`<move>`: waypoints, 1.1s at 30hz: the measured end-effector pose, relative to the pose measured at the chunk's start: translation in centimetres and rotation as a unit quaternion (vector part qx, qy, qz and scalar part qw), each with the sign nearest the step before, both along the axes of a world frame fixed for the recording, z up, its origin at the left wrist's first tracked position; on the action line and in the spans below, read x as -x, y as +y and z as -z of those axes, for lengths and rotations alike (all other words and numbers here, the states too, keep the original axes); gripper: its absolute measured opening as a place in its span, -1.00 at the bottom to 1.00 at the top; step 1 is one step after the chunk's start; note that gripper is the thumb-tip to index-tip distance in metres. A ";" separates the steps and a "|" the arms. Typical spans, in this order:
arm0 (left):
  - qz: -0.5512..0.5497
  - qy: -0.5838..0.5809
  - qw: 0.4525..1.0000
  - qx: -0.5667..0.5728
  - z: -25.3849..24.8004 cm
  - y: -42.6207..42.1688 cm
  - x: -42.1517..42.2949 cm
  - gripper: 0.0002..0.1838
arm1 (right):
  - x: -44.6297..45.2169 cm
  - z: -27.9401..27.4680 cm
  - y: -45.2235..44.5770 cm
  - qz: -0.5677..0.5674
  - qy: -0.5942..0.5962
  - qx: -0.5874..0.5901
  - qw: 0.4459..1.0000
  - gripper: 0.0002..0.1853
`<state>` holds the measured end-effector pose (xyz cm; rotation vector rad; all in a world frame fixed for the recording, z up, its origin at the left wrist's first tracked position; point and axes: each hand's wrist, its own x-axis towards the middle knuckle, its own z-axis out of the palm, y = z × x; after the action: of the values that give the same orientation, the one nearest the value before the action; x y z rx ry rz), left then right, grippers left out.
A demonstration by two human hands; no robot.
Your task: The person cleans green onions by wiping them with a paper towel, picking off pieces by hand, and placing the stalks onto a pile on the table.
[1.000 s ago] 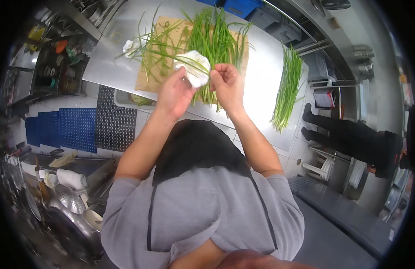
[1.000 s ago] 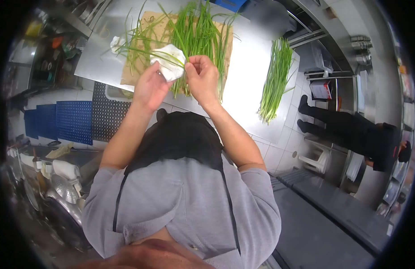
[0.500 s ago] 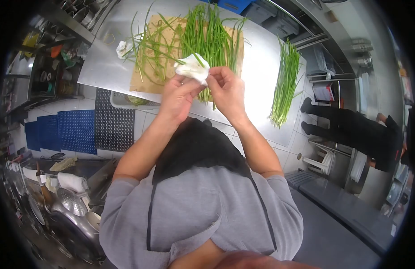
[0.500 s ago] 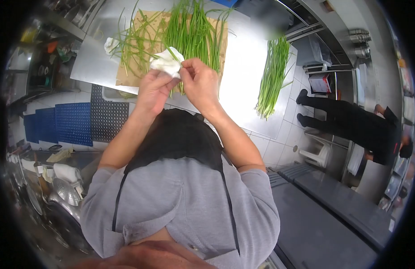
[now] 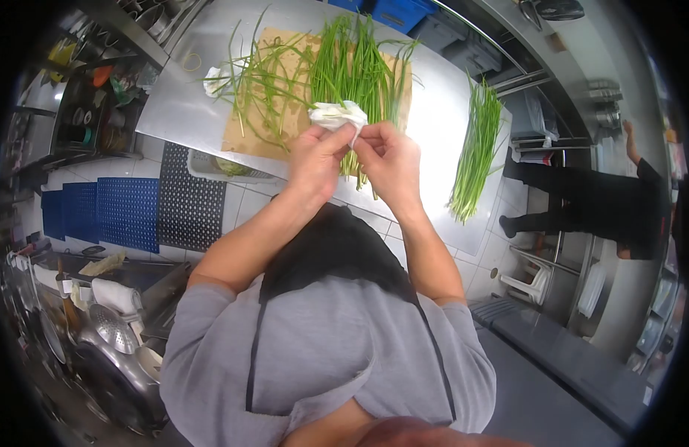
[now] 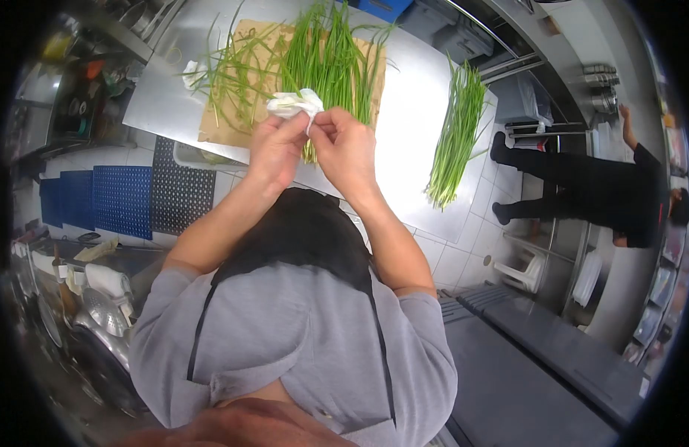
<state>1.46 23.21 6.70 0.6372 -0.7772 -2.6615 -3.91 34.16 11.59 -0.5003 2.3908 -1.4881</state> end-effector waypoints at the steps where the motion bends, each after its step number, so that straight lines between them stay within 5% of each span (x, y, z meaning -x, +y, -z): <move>1: 0.003 0.004 1.000 -0.005 -0.4 0.2 0.2 -0.74 | 0.1 -0.2 0.2 0.006 0.003 -0.006 1.000 -0.85; 14: 0.008 0.004 0.998 -0.068 -2.0 -1.8 3.1 -0.74 | 0.6 -1.4 3.1 0.006 0.017 0.008 1.000 -0.87; 33: -0.099 0.030 0.995 -0.008 0.2 -12.2 7.3 -0.73 | 1.6 -7.5 14.6 0.001 -0.047 0.025 0.999 -0.91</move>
<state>-5.83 11.00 6.52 0.6027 -0.6424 -2.4954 -5.55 48.79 19.12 -0.4298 2.2886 -1.5418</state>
